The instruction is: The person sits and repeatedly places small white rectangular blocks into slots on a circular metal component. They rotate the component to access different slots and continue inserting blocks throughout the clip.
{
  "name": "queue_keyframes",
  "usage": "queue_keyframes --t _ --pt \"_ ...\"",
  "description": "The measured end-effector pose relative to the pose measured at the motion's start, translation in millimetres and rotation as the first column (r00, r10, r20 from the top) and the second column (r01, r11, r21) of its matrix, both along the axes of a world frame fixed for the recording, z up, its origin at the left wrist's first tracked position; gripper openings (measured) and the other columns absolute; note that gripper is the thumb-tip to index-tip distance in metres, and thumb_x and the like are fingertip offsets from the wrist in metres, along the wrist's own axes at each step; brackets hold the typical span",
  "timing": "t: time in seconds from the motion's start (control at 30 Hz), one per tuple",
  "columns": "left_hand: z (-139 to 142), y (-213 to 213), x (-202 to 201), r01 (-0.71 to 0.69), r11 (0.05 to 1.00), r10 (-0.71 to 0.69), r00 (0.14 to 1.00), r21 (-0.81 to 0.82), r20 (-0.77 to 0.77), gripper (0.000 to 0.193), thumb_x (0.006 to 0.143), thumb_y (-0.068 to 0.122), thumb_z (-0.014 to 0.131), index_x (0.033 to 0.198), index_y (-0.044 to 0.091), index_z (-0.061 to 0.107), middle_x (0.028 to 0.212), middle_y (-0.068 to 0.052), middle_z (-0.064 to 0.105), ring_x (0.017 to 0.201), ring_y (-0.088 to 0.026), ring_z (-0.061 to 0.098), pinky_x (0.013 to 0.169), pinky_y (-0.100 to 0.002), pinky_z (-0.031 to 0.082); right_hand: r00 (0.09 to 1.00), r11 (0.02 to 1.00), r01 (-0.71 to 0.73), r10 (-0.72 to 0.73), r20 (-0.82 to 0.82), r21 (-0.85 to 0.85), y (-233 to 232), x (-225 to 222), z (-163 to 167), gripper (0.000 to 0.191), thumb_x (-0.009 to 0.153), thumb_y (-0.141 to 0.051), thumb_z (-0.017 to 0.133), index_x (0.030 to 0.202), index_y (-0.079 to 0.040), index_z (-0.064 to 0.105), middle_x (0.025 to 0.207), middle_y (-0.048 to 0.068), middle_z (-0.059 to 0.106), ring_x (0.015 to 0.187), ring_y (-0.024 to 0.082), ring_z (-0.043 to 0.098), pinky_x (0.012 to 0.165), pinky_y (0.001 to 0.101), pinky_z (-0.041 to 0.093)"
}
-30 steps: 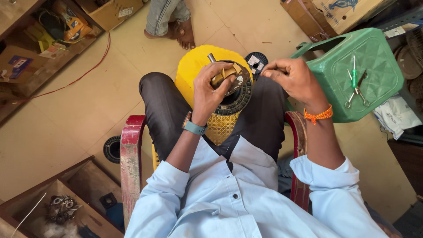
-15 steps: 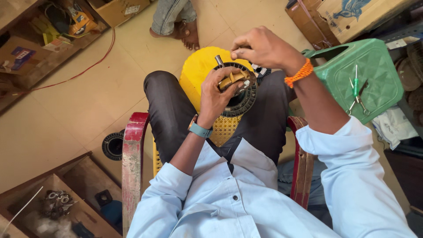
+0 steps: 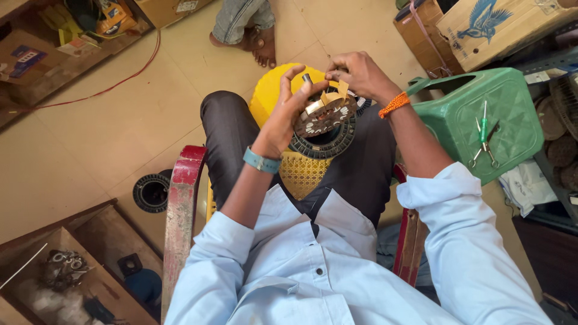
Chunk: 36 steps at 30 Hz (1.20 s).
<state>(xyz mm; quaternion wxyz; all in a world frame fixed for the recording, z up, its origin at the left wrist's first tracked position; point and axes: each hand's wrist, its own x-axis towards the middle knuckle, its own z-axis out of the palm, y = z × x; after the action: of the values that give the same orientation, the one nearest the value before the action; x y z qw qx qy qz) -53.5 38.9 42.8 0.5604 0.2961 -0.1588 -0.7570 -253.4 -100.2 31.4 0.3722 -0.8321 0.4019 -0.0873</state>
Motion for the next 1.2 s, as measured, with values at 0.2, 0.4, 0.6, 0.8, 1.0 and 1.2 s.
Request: queue_keyframes --t 0.2,0.4,0.6,0.8,1.0,1.2 --pt "-8.3 -23.4 1.2 0.140 0.989 -0.142 0.989 0.056 0.035 0.086 0.093 0.024 0.069 0.161 0.014 0.017 0.118 -0.017 0.069 0.104 -0.023 0.068 0.086 -0.035 0.059 0.995 0.980 0.079 -0.068 0.071 -0.180 1.2 7.8 28.1 0.022 0.098 -0.022 0.075 0.103 -0.001 0.075 0.083 0.015 0.072 0.068 0.021 0.066 0.065 0.0362 0.050" --pt "-22.8 -23.3 7.6 0.030 0.997 -0.033 0.998 -0.071 -0.049 0.084 0.093 0.006 0.075 0.159 0.015 0.024 0.101 -0.003 0.064 0.094 -0.013 0.064 0.086 -0.031 0.059 0.997 0.945 0.046 -0.025 0.069 -0.325 14.8 18.7 83.0 0.020 0.097 -0.021 0.078 0.097 -0.002 0.075 0.078 0.015 0.070 0.064 0.022 0.064 0.060 0.0350 0.047" --pt "-26.1 -20.4 11.1 0.078 0.981 -0.095 0.991 -0.176 -0.091 0.064 0.099 0.003 0.071 0.155 0.005 0.040 0.099 -0.002 0.067 0.093 -0.010 0.065 0.088 -0.028 0.057 0.993 0.940 0.115 -0.102 0.059 -0.320 76.2 14.0 145.0 0.016 0.101 -0.016 0.075 0.096 -0.001 0.073 0.071 0.014 0.063 0.059 0.020 0.059 0.058 0.0336 0.044" --pt "-35.0 -27.4 15.6 0.189 0.967 -0.196 0.980 -0.169 -0.022 0.043 0.099 0.008 0.072 0.139 0.004 0.056 0.101 0.001 0.068 0.093 -0.008 0.066 0.084 -0.026 0.056 0.893 0.893 0.440 -0.423 0.152 -0.099 151.7 10.2 131.5 0.018 0.099 -0.011 0.071 0.089 0.003 0.067 0.057 0.006 0.052 0.052 0.008 0.043 0.050 0.0305 0.034" --pt "-43.7 -34.0 15.1 0.241 0.956 -0.234 0.971 -0.168 0.056 0.033 0.100 0.010 0.074 0.128 0.003 0.060 0.104 0.000 0.068 0.095 -0.009 0.066 0.087 -0.025 0.055 0.769 0.805 0.589 -0.584 0.259 0.064 196.2 5.2 85.9 0.020 0.100 -0.010 0.069 0.086 0.002 0.064 0.062 -0.001 0.053 0.059 0.002 0.042 0.053 0.0254 0.034" --pt "-19.2 -13.6 12.7 0.167 0.966 -0.141 0.980 -0.197 0.137 0.037 0.100 0.017 0.072 0.134 0.005 0.060 0.117 -0.003 0.065 0.111 -0.011 0.063 0.097 -0.028 0.054 0.711 0.759 0.589 -0.650 0.270 0.277 242.0 5.9 36.7 0.017 0.099 -0.010 0.067 0.087 0.002 0.064 0.064 -0.003 0.052 0.061 0.002 0.041 0.053 0.0244 0.032"
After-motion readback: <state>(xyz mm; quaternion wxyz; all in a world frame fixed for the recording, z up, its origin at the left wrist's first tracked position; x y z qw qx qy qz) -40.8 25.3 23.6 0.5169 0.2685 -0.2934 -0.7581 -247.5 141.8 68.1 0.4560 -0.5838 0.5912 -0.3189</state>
